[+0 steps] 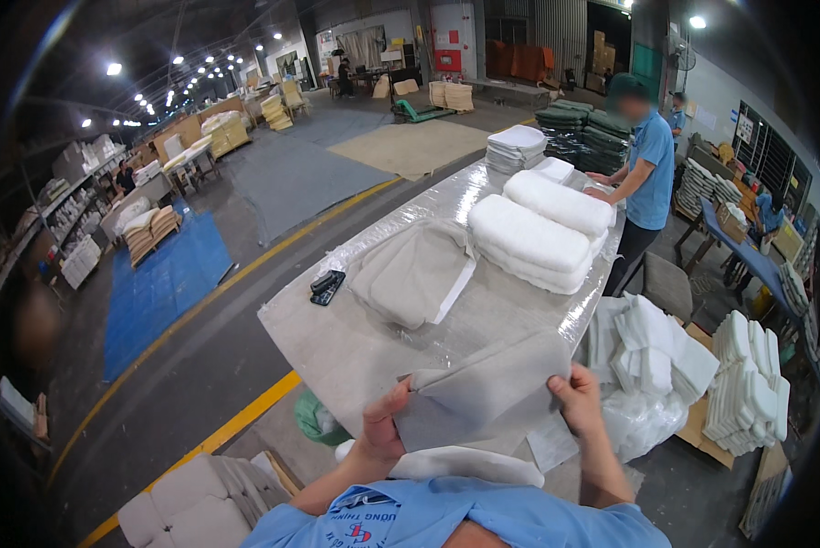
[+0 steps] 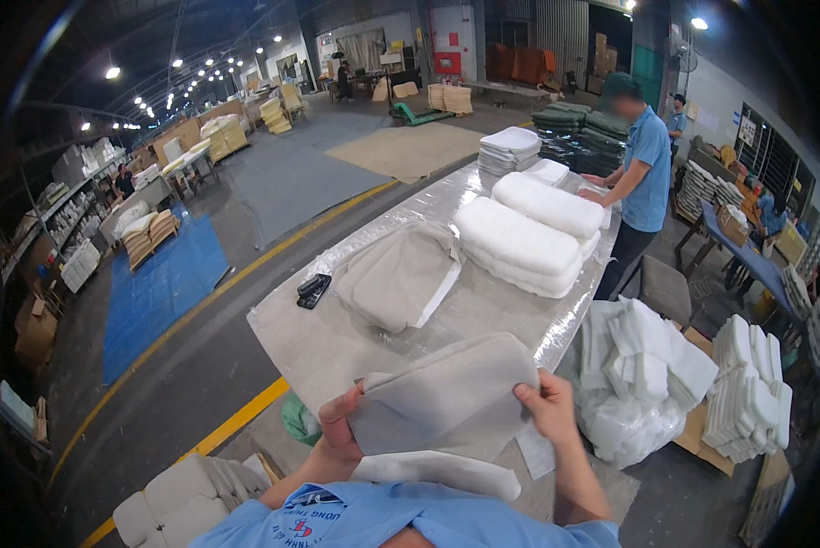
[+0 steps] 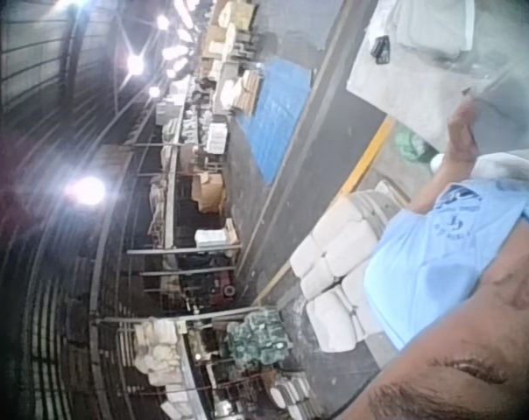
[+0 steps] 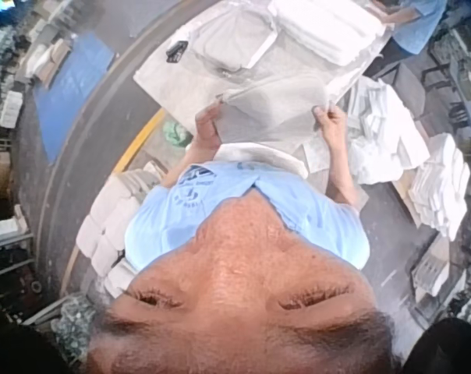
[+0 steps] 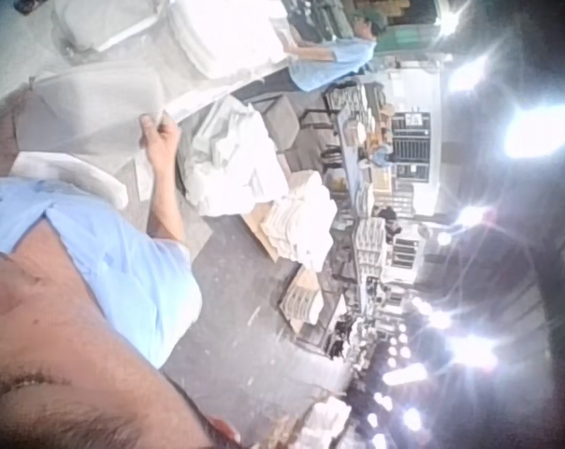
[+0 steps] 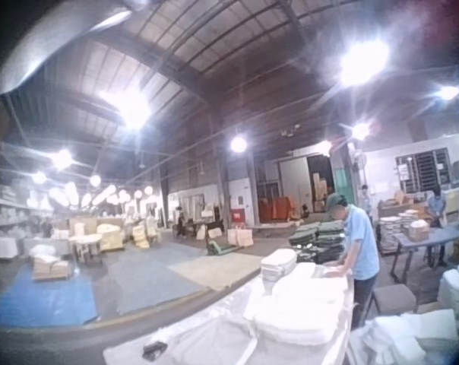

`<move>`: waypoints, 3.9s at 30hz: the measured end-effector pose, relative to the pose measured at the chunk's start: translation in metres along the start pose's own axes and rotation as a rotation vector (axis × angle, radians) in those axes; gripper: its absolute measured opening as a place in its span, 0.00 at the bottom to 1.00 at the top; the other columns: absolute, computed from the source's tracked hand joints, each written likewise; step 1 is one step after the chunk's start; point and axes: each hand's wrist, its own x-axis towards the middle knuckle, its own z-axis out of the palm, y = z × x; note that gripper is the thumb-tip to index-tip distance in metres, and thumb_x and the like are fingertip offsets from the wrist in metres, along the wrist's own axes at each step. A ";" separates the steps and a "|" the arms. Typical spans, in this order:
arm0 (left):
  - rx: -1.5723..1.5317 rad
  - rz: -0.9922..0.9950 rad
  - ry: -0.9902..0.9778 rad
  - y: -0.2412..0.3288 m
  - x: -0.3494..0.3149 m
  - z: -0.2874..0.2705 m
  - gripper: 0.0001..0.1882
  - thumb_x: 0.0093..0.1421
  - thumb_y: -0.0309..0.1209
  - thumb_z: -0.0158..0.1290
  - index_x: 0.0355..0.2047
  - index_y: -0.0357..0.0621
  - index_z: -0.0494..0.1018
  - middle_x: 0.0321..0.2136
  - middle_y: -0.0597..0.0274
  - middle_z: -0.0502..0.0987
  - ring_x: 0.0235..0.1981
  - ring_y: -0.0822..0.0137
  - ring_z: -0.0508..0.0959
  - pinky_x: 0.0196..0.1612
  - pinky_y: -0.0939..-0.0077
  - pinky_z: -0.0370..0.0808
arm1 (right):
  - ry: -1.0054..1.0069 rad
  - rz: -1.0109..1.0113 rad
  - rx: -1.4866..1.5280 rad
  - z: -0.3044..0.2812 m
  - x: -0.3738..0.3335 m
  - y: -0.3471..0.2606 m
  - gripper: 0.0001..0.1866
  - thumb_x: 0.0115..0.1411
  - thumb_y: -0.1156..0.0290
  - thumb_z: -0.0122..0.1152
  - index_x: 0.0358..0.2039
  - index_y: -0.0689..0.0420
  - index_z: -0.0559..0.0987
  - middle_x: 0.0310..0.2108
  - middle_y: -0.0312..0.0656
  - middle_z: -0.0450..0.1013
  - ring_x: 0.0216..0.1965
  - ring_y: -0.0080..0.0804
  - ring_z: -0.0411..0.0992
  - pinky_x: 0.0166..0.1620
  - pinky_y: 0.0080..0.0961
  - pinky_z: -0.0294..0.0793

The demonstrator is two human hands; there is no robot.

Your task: The person inserts white foam cushions into gray fabric covers, aligns the edges, and secures the covers by hand. The person repeatedly handles cushion covers and foam pieces, placing finished units on a nearby stack.

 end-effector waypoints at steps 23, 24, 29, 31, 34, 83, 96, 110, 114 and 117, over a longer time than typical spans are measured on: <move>0.029 0.117 0.822 -0.037 -0.092 -0.031 0.15 0.70 0.38 0.59 0.52 0.47 0.73 0.46 0.67 0.79 0.47 0.71 0.78 0.50 0.73 0.77 | -0.599 0.761 0.221 0.227 0.004 0.058 0.13 0.75 0.59 0.56 0.46 0.54 0.77 0.34 0.32 0.74 0.39 0.22 0.75 0.42 0.20 0.75; 0.015 0.139 0.820 -0.041 -0.094 -0.033 0.15 0.70 0.37 0.59 0.52 0.47 0.73 0.45 0.67 0.79 0.47 0.71 0.78 0.50 0.73 0.78 | -0.618 0.811 0.248 0.224 0.001 0.062 0.12 0.75 0.59 0.56 0.46 0.55 0.77 0.34 0.32 0.74 0.39 0.22 0.75 0.41 0.20 0.75; 0.001 0.200 0.809 -0.045 -0.088 -0.031 0.15 0.69 0.34 0.61 0.52 0.46 0.72 0.45 0.65 0.79 0.46 0.71 0.79 0.49 0.74 0.78 | -0.793 1.001 0.454 0.203 0.006 0.067 0.12 0.75 0.59 0.55 0.45 0.55 0.77 0.34 0.32 0.74 0.38 0.22 0.75 0.40 0.20 0.75; 0.002 0.191 0.809 -0.045 -0.081 -0.028 0.15 0.69 0.33 0.61 0.52 0.46 0.72 0.44 0.64 0.79 0.45 0.71 0.79 0.49 0.74 0.79 | -0.880 1.070 0.558 0.194 0.011 0.068 0.12 0.76 0.59 0.55 0.44 0.55 0.77 0.34 0.32 0.74 0.37 0.22 0.75 0.40 0.20 0.75; 0.041 0.200 0.813 -0.046 -0.079 -0.026 0.15 0.69 0.33 0.60 0.53 0.46 0.72 0.43 0.63 0.79 0.44 0.71 0.80 0.48 0.74 0.79 | -1.028 1.160 0.709 0.185 0.020 0.069 0.12 0.76 0.60 0.54 0.44 0.55 0.77 0.33 0.32 0.75 0.37 0.21 0.75 0.39 0.20 0.75; 0.683 0.226 1.491 -0.069 -0.153 -0.210 0.12 0.75 0.36 0.48 0.44 0.40 0.75 0.29 0.65 0.76 0.31 0.72 0.75 0.39 0.74 0.74 | -1.333 0.612 0.155 0.336 0.066 0.174 0.15 0.70 0.61 0.62 0.46 0.60 0.81 0.38 0.37 0.79 0.38 0.23 0.75 0.43 0.23 0.76; 0.838 -0.245 0.622 0.018 -0.175 -0.220 0.25 0.61 0.17 0.58 0.59 0.40 0.75 0.53 0.60 0.81 0.55 0.61 0.81 0.62 0.62 0.77 | -0.888 0.411 -0.160 0.136 0.063 0.027 0.21 0.69 0.64 0.63 0.58 0.60 0.78 0.50 0.39 0.78 0.50 0.27 0.75 0.53 0.28 0.75; 0.930 -0.347 0.626 0.024 -0.144 -0.212 0.18 0.60 0.17 0.60 0.51 0.38 0.79 0.46 0.59 0.83 0.49 0.62 0.81 0.55 0.65 0.79 | -0.114 0.049 -0.663 0.048 -0.112 -0.026 0.13 0.54 0.82 0.63 0.41 0.61 0.81 0.37 0.47 0.79 0.38 0.46 0.78 0.40 0.34 0.77; 1.018 -0.443 0.578 0.036 -0.145 -0.217 0.22 0.57 0.17 0.63 0.53 0.37 0.76 0.47 0.58 0.81 0.51 0.60 0.80 0.54 0.64 0.80 | -0.010 -0.078 -0.653 0.084 -0.086 -0.063 0.09 0.56 0.83 0.63 0.39 0.62 0.81 0.33 0.47 0.79 0.33 0.46 0.77 0.37 0.33 0.76; 0.903 -0.465 0.611 0.030 -0.137 -0.222 0.25 0.54 0.19 0.67 0.53 0.36 0.76 0.47 0.56 0.80 0.50 0.59 0.79 0.54 0.63 0.80 | 0.022 0.153 -0.872 0.056 -0.091 -0.021 0.11 0.58 0.82 0.63 0.42 0.61 0.82 0.33 0.48 0.78 0.32 0.47 0.77 0.35 0.33 0.75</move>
